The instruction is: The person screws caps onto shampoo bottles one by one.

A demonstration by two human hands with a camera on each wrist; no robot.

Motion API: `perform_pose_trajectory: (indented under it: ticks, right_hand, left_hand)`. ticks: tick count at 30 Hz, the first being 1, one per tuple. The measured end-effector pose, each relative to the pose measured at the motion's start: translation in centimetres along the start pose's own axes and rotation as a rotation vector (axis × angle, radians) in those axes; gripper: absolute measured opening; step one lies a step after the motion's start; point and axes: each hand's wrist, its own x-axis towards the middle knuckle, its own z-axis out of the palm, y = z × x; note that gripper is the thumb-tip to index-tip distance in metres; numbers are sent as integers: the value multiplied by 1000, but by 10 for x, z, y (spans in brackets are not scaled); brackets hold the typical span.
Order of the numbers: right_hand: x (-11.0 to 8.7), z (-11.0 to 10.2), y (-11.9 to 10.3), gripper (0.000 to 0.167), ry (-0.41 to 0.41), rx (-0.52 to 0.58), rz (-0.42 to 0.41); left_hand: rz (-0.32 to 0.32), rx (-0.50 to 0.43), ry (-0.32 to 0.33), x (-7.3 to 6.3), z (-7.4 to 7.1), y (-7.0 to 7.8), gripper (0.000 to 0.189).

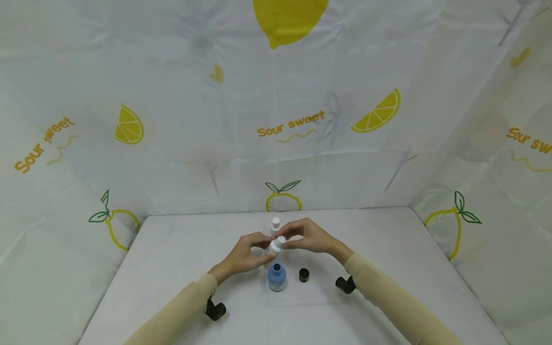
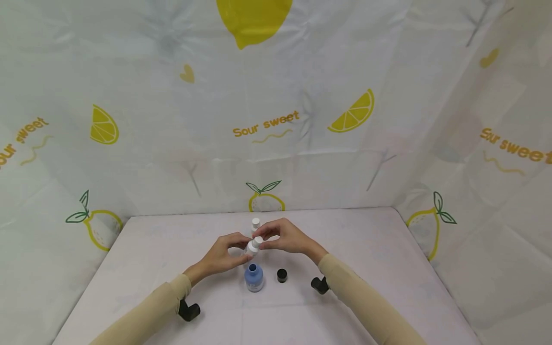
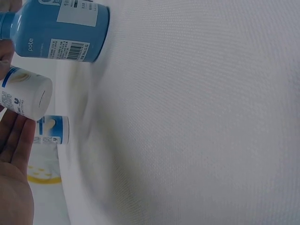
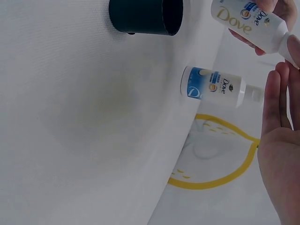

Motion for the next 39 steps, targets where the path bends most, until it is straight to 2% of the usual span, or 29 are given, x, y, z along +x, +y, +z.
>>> perform_pose_trajectory:
  ticks: [22, 39]
  right_hand:
    - [1, 6, -1, 26, 93, -74, 46]
    - [2, 9, -2, 25, 110, -110, 70]
  left_hand:
    - [7, 13, 3, 2, 2, -3, 35]
    - [8, 15, 2, 1, 2, -3, 35]
